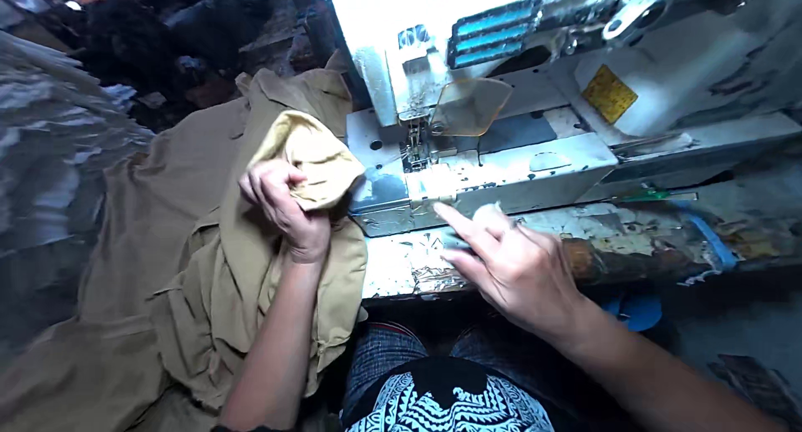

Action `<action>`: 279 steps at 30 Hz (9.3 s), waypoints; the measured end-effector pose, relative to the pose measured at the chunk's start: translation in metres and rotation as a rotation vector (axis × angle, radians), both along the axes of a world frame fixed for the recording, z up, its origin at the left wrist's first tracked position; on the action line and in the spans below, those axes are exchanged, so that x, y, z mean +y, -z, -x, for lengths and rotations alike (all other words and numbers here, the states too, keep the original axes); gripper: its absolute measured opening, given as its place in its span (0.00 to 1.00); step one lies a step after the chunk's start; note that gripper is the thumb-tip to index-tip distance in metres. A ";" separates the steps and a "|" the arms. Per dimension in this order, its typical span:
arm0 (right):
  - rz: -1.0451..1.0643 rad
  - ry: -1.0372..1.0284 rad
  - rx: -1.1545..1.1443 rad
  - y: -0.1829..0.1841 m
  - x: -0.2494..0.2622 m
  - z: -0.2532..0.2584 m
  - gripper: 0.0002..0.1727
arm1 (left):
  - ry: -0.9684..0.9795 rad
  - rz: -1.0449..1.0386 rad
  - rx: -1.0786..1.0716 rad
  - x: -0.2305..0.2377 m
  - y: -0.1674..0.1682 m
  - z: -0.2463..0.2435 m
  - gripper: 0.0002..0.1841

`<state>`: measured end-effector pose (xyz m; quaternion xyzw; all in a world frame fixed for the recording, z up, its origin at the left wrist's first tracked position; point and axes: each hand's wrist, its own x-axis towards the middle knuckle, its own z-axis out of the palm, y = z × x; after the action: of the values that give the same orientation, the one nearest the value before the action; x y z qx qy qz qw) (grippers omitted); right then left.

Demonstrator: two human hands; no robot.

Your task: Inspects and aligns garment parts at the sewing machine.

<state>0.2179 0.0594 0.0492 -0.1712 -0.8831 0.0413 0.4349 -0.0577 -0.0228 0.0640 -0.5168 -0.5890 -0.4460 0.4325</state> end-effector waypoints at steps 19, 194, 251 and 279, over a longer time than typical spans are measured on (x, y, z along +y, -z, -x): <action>0.518 -0.146 0.353 -0.014 -0.007 -0.027 0.17 | 1.010 1.091 0.032 -0.024 -0.046 -0.069 0.07; 1.804 -0.625 0.270 0.030 -0.063 0.008 0.21 | 0.979 0.553 -1.616 -0.076 0.021 -0.097 0.12; 1.266 -0.777 0.621 0.019 -0.056 -0.027 0.07 | 0.753 0.711 -1.099 -0.084 0.021 -0.106 0.07; 1.259 -0.556 0.299 0.021 -0.026 -0.014 0.03 | 0.798 0.746 -1.137 -0.081 0.016 -0.104 0.07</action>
<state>0.2316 0.0335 0.0287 -0.1506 -0.6330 0.6774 0.3431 0.0467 -0.1040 0.0475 -0.4929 -0.6006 -0.5364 -0.3296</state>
